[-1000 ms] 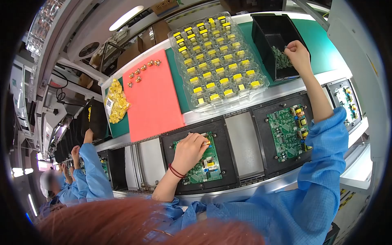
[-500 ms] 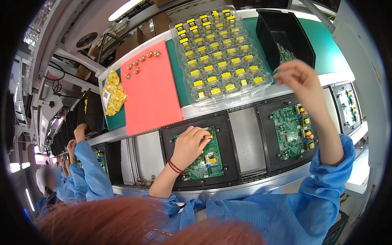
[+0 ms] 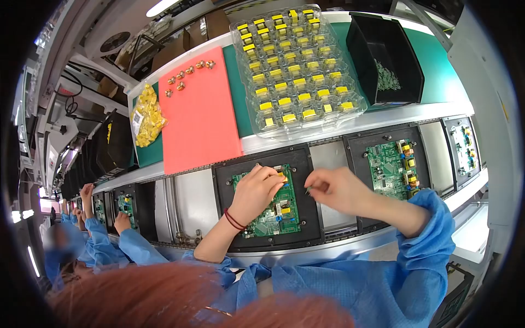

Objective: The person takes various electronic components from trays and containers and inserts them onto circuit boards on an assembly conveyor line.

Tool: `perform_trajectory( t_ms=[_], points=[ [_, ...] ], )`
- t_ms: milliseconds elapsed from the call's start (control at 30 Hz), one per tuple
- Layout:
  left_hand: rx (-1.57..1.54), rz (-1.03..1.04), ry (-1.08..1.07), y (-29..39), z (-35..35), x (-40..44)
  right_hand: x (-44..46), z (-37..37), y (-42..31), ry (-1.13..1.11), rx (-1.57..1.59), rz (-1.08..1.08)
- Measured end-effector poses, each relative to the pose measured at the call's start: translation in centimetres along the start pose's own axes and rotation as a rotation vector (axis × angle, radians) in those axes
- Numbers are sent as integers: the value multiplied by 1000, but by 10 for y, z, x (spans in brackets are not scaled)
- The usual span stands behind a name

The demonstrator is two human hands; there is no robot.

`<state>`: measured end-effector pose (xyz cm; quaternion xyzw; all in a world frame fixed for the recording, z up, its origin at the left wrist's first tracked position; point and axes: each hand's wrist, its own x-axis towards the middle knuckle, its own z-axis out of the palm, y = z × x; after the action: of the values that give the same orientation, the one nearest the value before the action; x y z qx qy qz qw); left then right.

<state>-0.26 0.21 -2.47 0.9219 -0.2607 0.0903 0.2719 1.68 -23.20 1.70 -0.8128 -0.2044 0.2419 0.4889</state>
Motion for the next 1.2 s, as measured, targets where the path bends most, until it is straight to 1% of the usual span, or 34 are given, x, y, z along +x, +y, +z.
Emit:
perform_trajectory(
  t_ms=[33, 67, 167, 200, 233, 267, 300, 333, 400, 600, 933, 1000, 1033, 1100, 1133, 1167, 1200],
  points=[
    [-6, 20, -25, -2, -2, 0, 0, 8, 5, -59, 5, -3],
    [-11, 15, -19, -2, -7, 1, 0, 14, 7, -101, -60, 5],
    [-63, 3, 2, 1, -36, 7, -3, 34, 16, -171, -77, 2],
    [-65, -42, 41, 1, -48, 8, -4, 38, 15, -158, -109, -38],
    [-68, -86, 79, 0, -58, 8, -5, 42, 14, -164, -115, -34],
    [-84, -107, 81, -2, -64, 7, -4, 46, 15, -149, -224, -48],
    [-88, -111, 87, -4, -69, 6, -4, 50, 16, -134, -334, -62],
    [-90, -116, 83, -6, -72, 5, -4, 53, 19, -140, -342, -61],
    [-83, -129, 88, -7, -77, 4, -2, 59, 27, -37, -466, -247],
    [-56, -140, 100, -8, -84, 2, -3, 62, 23, 6, -586, -340],
    [-25, -128, 112, -15, -86, 1, 0, 60, 23, -20, -641, -330],
    [-49, -142, 119, -18, -86, -1, 0, 55, 21, -103, -679, -268],
    [-46, -133, 140, -19, -88, -2, 0, 50, 16, -97, -700, -277],
    [-59, -149, 146, -19, -92, -2, 4, 34, 1, -49, -593, -252],
    [-47, -153, 155, -22, -92, -4, 12, 21, -15, 16, -571, -257],
    [-34, -130, 207, -23, -94, -5, 23, 6, -26, 33, -615, -290],
    [-48, -149, 197, -23, -96, -7, 36, -8, -38, 169, -594, -244]
  ],
)
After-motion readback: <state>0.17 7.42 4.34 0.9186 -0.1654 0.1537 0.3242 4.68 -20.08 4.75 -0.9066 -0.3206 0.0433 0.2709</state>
